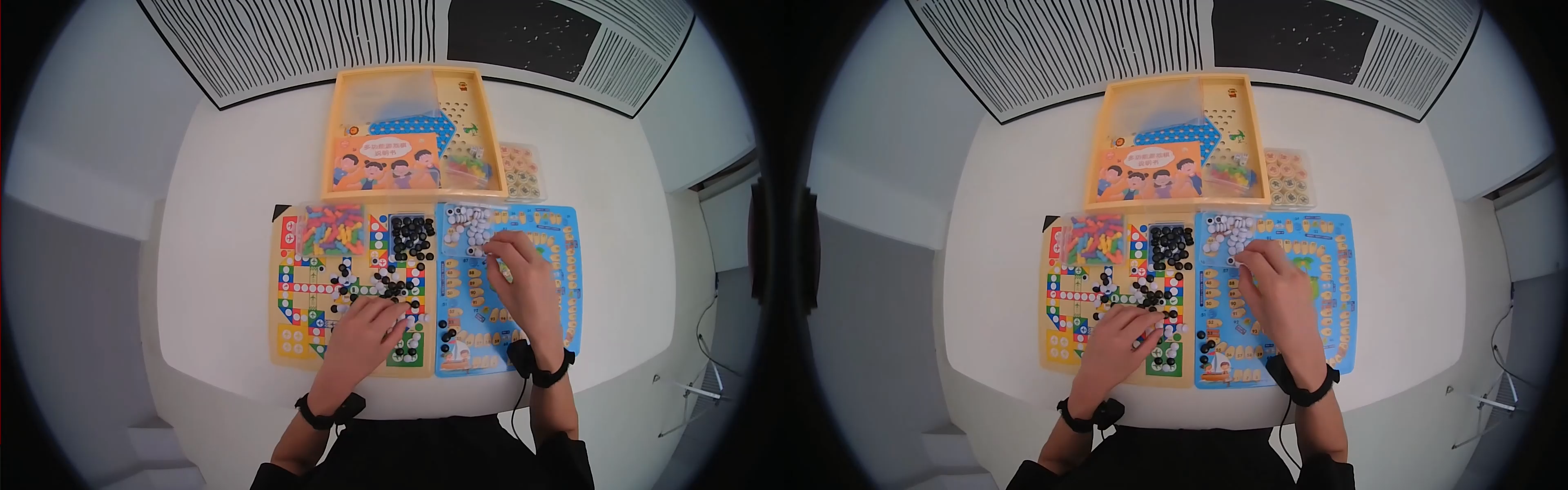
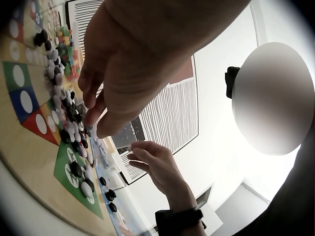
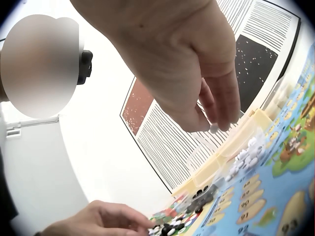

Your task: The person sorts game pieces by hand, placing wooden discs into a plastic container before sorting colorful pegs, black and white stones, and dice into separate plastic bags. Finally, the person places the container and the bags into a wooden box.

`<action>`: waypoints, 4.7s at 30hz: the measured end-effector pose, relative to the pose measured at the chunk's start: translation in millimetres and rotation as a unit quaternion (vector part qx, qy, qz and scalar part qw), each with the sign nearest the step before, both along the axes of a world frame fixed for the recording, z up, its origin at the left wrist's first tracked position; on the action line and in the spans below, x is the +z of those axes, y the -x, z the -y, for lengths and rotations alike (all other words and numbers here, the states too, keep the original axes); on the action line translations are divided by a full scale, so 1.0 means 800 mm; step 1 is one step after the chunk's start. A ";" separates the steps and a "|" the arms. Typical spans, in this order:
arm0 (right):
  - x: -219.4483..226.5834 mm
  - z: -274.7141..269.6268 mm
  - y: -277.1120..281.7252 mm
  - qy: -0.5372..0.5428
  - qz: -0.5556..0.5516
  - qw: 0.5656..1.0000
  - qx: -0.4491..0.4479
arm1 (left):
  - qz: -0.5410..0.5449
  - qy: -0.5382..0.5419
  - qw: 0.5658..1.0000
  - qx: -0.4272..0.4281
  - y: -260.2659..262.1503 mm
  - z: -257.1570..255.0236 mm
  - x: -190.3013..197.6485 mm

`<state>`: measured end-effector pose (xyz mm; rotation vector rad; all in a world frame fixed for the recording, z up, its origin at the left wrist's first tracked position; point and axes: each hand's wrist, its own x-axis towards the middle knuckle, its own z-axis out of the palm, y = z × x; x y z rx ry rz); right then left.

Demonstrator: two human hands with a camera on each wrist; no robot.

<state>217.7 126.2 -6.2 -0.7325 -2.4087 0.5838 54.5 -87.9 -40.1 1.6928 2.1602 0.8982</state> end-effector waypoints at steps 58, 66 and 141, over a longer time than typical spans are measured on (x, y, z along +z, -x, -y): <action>-0.041 0.097 -0.044 0.066 0.141 0.980 0.124 | 0.027 0.028 0.999 0.007 0.007 0.021 -0.004; -0.016 0.053 0.001 0.086 0.145 0.971 0.168 | 0.005 0.043 0.998 0.047 0.019 0.048 -0.001; -0.046 0.079 0.013 0.010 0.146 0.975 0.164 | 0.017 0.001 1.000 0.016 0.004 0.017 -0.008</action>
